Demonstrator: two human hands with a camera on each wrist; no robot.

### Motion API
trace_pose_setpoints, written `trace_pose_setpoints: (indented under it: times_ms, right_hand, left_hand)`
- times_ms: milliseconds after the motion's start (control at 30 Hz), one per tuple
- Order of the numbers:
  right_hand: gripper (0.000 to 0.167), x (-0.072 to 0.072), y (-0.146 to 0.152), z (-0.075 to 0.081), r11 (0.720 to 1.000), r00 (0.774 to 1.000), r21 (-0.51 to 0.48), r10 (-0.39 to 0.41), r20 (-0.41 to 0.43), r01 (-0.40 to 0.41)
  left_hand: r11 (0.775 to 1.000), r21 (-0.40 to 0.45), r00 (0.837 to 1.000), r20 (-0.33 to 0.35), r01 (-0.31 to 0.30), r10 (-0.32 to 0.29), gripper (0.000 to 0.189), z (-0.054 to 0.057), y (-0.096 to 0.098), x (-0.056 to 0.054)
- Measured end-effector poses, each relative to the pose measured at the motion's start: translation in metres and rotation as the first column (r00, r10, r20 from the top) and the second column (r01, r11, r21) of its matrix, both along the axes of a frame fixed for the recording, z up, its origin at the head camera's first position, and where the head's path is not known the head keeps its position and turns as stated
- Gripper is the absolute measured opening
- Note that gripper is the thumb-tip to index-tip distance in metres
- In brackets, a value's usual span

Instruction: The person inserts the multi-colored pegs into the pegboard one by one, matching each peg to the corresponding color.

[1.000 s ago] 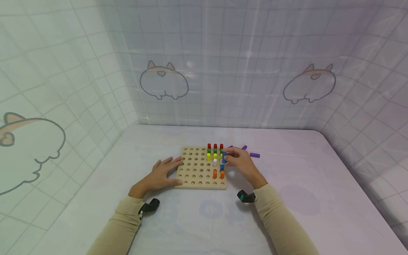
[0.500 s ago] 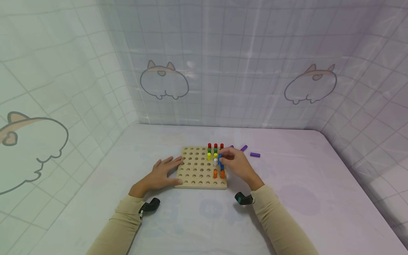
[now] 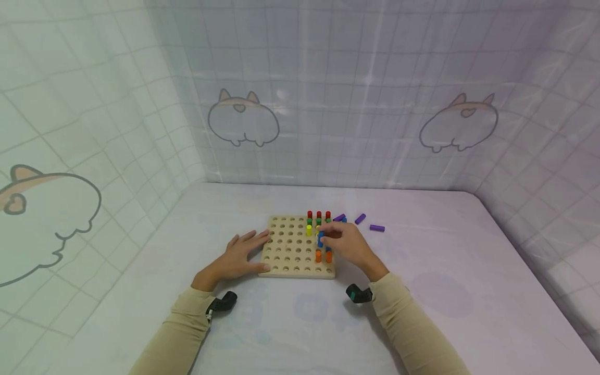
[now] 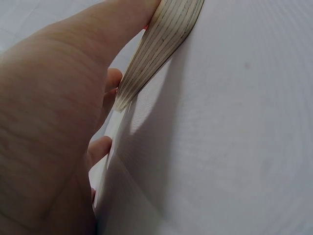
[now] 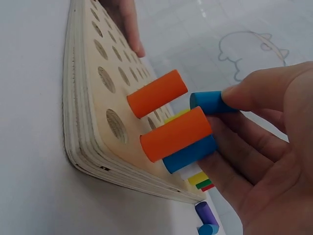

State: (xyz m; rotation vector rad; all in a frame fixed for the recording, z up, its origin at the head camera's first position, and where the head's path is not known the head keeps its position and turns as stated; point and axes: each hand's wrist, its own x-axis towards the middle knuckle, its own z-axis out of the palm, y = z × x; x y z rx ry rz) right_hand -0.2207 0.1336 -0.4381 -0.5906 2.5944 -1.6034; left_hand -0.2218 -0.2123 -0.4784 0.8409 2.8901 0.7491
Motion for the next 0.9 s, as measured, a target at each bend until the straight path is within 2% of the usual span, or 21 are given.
trace_pose_setpoints:
  times_ms: [200,467,900]
  right_hand:
    - [0.026,0.001,-0.005,0.002,0.997,0.999,0.066,0.031,-0.023,-0.029]
    - [0.024,0.0,-0.006,0.007,0.983,0.999,0.183,0.035,-0.024,-0.03]
    - [0.019,-0.001,-0.001,0.009,0.962,0.99,0.245,0.132,-0.044,-0.118]
  left_hand:
    - [1.0,-0.001,1.0,0.0,-0.011,0.011,0.09,-0.001,0.0,0.002]
    - [1.0,-0.017,1.0,0.003,-0.016,0.016,0.09,-0.002,0.0,0.004]
    - [1.0,-0.01,1.0,-0.012,-0.005,0.005,0.09,-0.003,0.001,0.002]
